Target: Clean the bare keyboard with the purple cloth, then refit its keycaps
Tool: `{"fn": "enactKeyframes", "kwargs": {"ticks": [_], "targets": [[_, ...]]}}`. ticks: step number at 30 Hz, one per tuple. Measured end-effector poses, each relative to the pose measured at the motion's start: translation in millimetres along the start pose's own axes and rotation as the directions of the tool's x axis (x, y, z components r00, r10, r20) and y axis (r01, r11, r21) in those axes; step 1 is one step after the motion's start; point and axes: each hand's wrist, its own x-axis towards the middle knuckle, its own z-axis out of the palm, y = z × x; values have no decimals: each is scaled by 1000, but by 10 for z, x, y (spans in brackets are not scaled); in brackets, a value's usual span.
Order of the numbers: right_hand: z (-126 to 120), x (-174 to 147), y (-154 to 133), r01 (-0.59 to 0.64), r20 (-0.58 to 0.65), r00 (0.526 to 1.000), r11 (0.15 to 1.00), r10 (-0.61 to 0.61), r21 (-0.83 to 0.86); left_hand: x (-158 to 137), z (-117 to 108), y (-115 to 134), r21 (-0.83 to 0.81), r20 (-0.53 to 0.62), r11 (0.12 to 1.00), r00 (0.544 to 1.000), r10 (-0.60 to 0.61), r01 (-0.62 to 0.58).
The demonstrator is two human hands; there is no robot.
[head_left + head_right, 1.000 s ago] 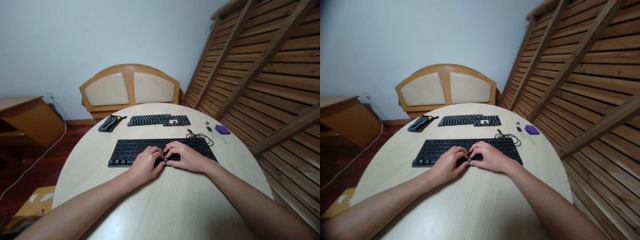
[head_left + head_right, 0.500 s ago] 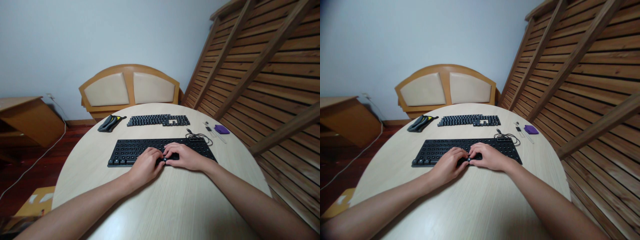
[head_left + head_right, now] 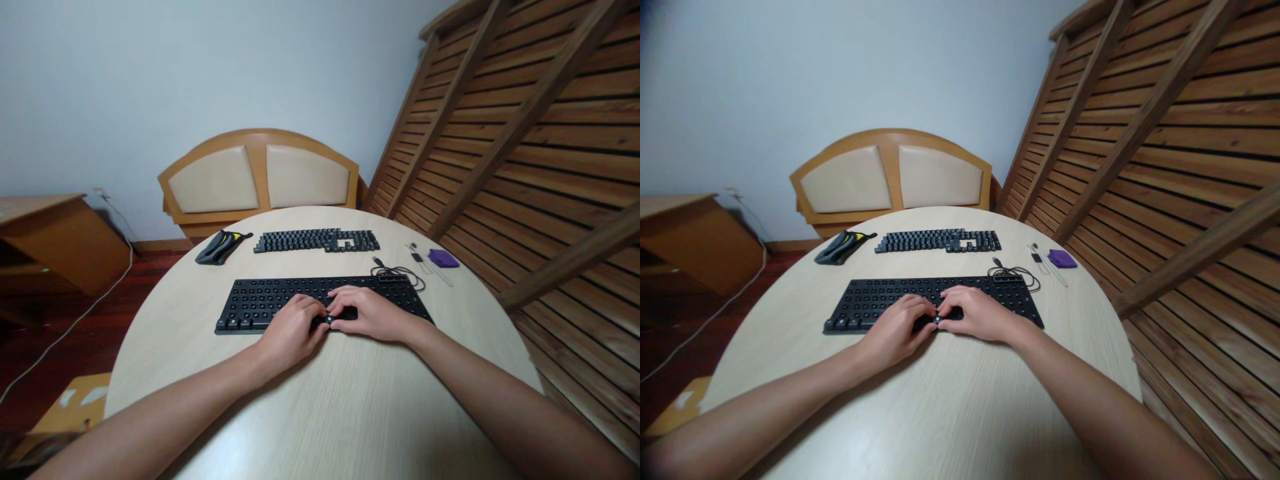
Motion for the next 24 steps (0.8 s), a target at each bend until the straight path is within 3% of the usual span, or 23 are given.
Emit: {"fn": "enactKeyframes", "kwargs": {"ticks": [15, 24], "targets": [[-14, 0, -31, -15, 16, 1000, 999, 16, -34, 2, -9, -49, -52, -3, 998, 1000, -26, 26], [-10, -9, -115, -48, 62, 996, 984, 60, -174, 10, -5, -33, -26, -3, 1000, 1000, 2, -2]]}}
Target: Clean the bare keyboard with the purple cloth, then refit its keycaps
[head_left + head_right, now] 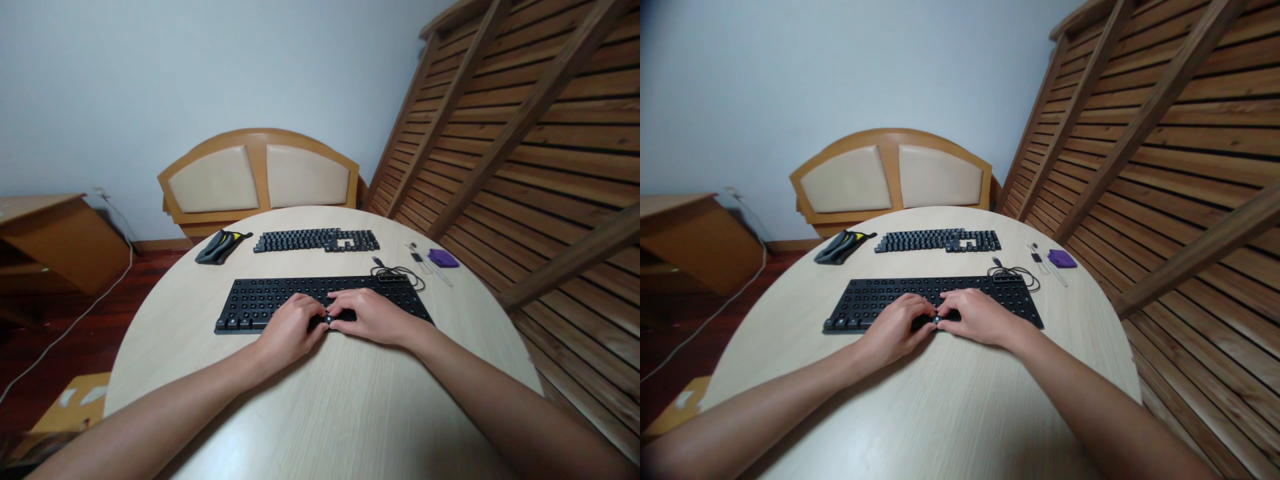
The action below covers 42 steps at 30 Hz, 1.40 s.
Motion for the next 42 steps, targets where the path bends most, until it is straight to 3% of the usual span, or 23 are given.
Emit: {"fn": "enactKeyframes", "kwargs": {"ticks": [23, 30, 35, 42], "targets": [[-28, -14, 93, 54, -11, 999, 995, -53, 88, 3, -62, -36, -9, 48, 1000, 999, 3, -2], [-66, -14, 69, 23, -27, 999, 991, -20, 129, 4, -70, -31, 5, 58, 1000, 998, -8, 8], [-97, 0, 121, 18, -134, 991, 999, -12, 40, -6, -90, -12, 23, 57, 999, 998, -26, 24], [-170, 191, 370, -136, -313, 947, 973, 72, -188, -18, -100, -15, 35, 59, 999, 998, -29, 27]]}}
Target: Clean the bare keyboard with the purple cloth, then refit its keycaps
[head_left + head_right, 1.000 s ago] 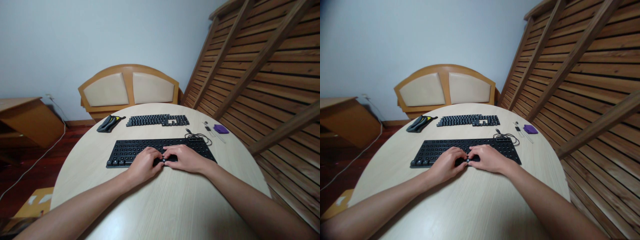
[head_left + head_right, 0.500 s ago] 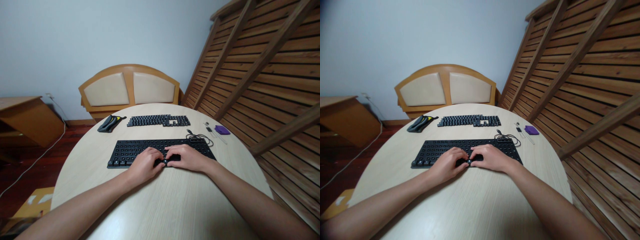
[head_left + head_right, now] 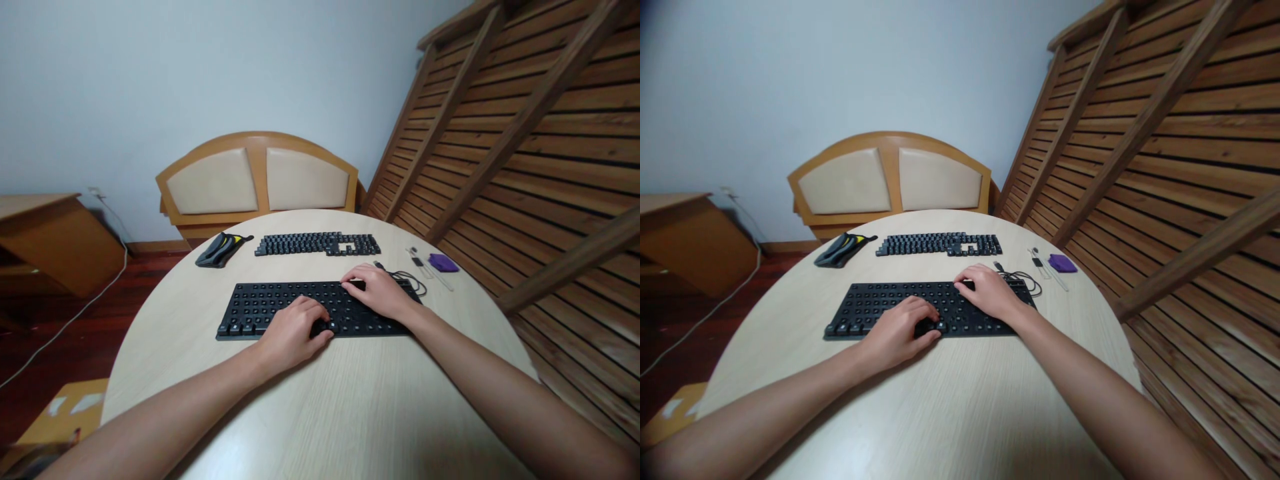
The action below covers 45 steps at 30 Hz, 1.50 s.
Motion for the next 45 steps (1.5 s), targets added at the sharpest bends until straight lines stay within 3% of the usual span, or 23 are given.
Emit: {"fn": "enactKeyframes", "kwargs": {"ticks": [4, 10, 23, 30, 38, 45], "targets": [[71, 266, 197, -57, 23, 998, 980, 63, -191, 2, -1, -17, -4, 1, 1000, 1000, 26, -25], [239, 666, 391, -64, 78, 991, 882, 113, -467, 8, -11, -34, 9, 1, 999, 999, 35, -35], [469, 917, 332, -44, 78, 993, 881, 92, -472, 13, -66, -62, 28, 17, 999, 999, 34, -34], [323, 703, 235, -28, 87, 994, 911, 70, -411, 16, -172, -97, 78, 54, 997, 998, 15, -20], [10, 50, -105, 29, -3, 1000, 998, -29, -59, 17, -104, -59, 80, -25, 997, 1000, 9, -7], [-57, -295, -333, 34, 95, 994, 991, -46, 129, 5, -37, 1, 23, -114, 999, 993, 28, -26]]}}
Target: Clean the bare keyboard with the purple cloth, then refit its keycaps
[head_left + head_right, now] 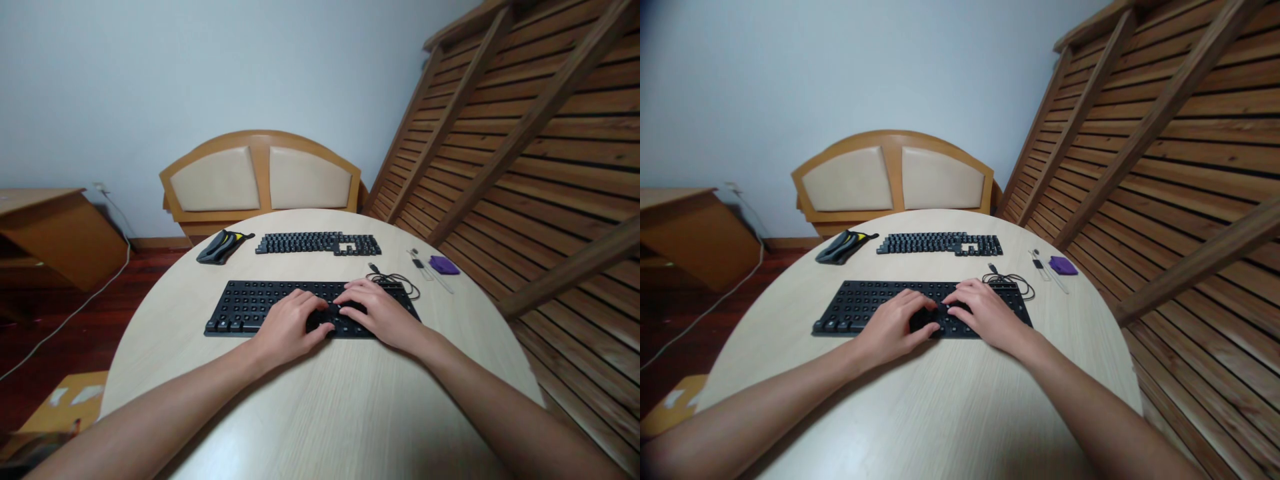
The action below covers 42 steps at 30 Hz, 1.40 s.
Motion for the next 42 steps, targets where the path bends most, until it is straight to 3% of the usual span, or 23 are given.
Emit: {"fn": "enactKeyframes", "kwargs": {"ticks": [19, 25, 31, 42], "targets": [[-21, 5, -107, -86, 72, 995, 973, 72, 215, 2, 118, 0, -165, -2, 973, 987, -163, 160], [-2, -2, -44, -138, 93, 989, 964, 119, 229, -7, 46, -5, -112, 69, 990, 994, -83, 90], [11, -19, 7, -116, 118, 989, 969, 92, 217, -1, -65, -33, -30, 142, 1000, 990, 6, -2], [8, -32, -16, -61, 144, 989, 980, 34, 189, 2, -74, -44, 13, 192, 1000, 981, 10, -13]]}}
